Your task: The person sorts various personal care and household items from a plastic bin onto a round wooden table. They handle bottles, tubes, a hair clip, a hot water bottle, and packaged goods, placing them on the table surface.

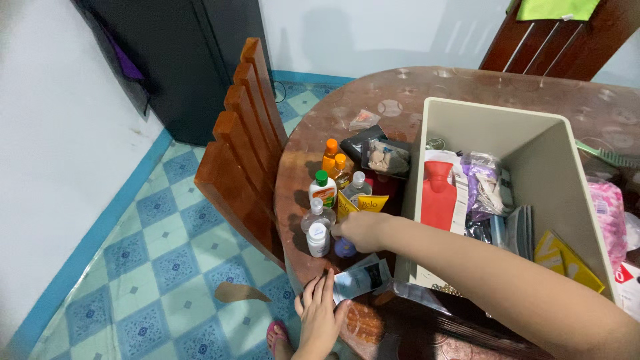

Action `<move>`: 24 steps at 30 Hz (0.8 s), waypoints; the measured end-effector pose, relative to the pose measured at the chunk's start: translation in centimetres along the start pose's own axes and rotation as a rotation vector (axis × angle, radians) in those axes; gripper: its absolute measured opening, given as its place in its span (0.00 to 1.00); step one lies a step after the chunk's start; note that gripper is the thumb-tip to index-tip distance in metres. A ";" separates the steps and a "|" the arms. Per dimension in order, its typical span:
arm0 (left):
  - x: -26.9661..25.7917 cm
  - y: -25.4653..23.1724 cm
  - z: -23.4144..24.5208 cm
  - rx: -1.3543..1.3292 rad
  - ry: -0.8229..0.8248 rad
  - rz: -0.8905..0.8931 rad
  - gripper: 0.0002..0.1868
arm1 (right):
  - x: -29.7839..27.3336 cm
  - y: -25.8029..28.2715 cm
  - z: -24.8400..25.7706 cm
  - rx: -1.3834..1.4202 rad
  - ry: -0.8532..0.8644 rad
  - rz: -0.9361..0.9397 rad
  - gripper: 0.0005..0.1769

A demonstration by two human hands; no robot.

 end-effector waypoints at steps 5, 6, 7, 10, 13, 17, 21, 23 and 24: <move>-0.2 0.2 -0.1 -0.018 -0.036 -0.037 0.44 | -0.9 0.8 1.9 0.070 -0.012 -0.015 0.30; 0.0 0.3 -0.3 -0.015 -0.036 -0.041 0.44 | -1.6 1.2 3.0 0.086 -0.032 -0.021 0.31; 0.0 0.4 -0.3 -0.010 -0.044 -0.041 0.44 | -2.4 1.7 4.1 0.105 -0.053 -0.031 0.33; 0.1 0.6 -0.4 0.000 -0.058 -0.038 0.45 | -7.0 3.4 10.0 0.034 -0.353 0.070 0.25; -0.3 0.0 0.9 -0.033 -0.118 -0.046 0.44 | -14.0 2.6 13.5 0.096 -0.524 -0.047 0.24; -1.5 -3.8 5.5 -0.195 -0.317 -0.141 0.35 | -22.2 -1.8 12.1 0.143 -0.534 -0.388 0.19; -3.5 -11.2 11.6 -0.499 -0.395 -0.327 0.27 | -26.4 -6.8 3.7 0.269 -0.235 -0.582 0.23; -4.4 -16.3 14.5 -0.557 -0.372 -0.494 0.24 | -26.6 -7.9 -1.0 0.339 -0.101 -0.549 0.23; -4.8 -18.8 15.9 -0.586 -0.359 -0.576 0.23 | -26.6 -8.2 -3.0 0.374 -0.033 -0.530 0.22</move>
Point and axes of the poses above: each hand's wrist, its own x-axis towards the middle knuckle, its own z-axis out of the back of the hand, y = z × x, the point moved 8 cm from there along x, towards the middle knuckle, and after that the axes turned 15 degrees about z, right-handed, at the moved point
